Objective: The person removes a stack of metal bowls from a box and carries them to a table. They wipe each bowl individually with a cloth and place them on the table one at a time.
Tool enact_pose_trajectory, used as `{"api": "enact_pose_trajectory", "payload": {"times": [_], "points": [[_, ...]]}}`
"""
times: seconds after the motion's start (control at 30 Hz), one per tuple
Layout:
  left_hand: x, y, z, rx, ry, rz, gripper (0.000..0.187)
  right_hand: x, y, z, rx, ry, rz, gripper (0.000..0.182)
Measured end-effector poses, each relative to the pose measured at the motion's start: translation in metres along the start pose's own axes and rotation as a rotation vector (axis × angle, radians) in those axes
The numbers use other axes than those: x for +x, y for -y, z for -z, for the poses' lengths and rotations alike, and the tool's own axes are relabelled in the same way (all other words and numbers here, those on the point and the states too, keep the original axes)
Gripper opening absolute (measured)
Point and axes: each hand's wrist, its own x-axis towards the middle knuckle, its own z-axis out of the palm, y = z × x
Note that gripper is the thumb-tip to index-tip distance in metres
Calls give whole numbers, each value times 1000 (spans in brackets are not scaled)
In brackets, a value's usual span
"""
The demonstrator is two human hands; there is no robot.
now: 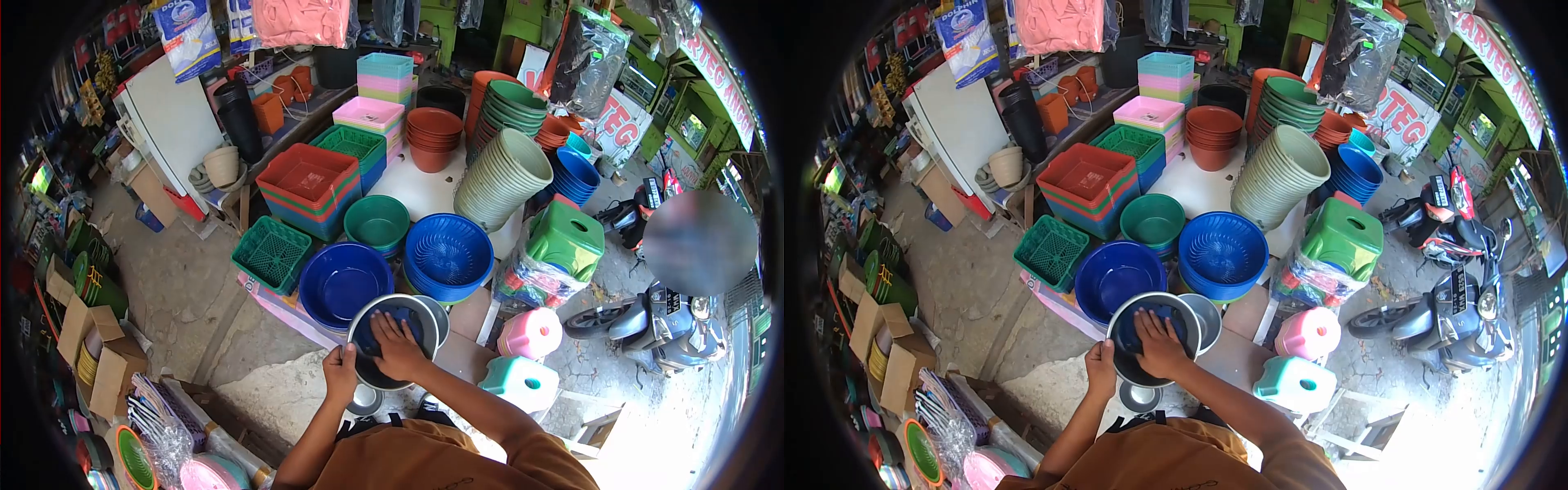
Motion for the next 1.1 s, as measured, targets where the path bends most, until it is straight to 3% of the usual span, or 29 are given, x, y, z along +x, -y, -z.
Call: {"api": "enact_pose_trajectory", "payload": {"times": [0.13, 0.2, 0.27, 0.33, 0.37, 0.43, 0.47, 0.53, 0.57, 0.7, 0.77, 0.8, 0.87, 0.9, 0.97, 1.0, 1.07, 1.1], "points": [[8, -25, -5, -123, -66, 22, 36, 11, 6, 6, 92, 63, 268, 69], [13, -15, 7, -144, -78, 8, 37, 11, -1, 5, 324, 358, 402, 63], [13, -6, 19, -64, -37, -11, 28, 7, -1, 33, 366, 457, 391, 58], [11, -13, 18, -31, -33, -11, 29, 3, -1, 60, -69, 734, 320, 55], [9, -18, 16, 1, -24, -10, 31, 1, -1, 72, -70, 733, 325, 55], [6, -22, 9, 31, -11, 0, 33, -5, -3, 87, -616, 673, 326, 55], [6, -24, 6, 59, 9, 10, 35, -8, -12, 84, -615, 672, 328, 55], [3, -31, 3, 76, 45, 43, 36, -9, -40, 65, -813, 39, 389, 63], [1, -35, -1, 79, 102, 62, 36, 0, -52, 63, -769, -87, 527, 65], [-2, -44, -11, 129, 117, 25, 39, 6, -66, 61, -818, -87, 646, 67], [4, -38, -9, 104, 44, -13, 40, -7, -45, 66, -798, 187, 385, 65], [7, -33, -8, 81, -29, -48, 42, -12, -37, 61, -801, 190, 388, 65], [8, -31, -10, 73, -40, -79, 42, -25, -19, 42, -476, 428, 271, 63], [7, -31, -11, 107, -34, -127, 41, -30, -11, 28, -477, 430, 270, 63], [3, -35, -17, 141, -27, -172, 41, -35, 7, 4, -13, 271, 121, 58], [-1, -40, -23, 107, -42, -141, 39, -30, 11, 1, -13, 274, 119, 58], [-3, -40, -27, 73, -53, -109, 38, -16, 23, 1, 911, 581, -210, 58], [-4, -34, -27, 8, -59, -88, 37, -21, 39, -1, 1215, 269, -227, 53]]}}
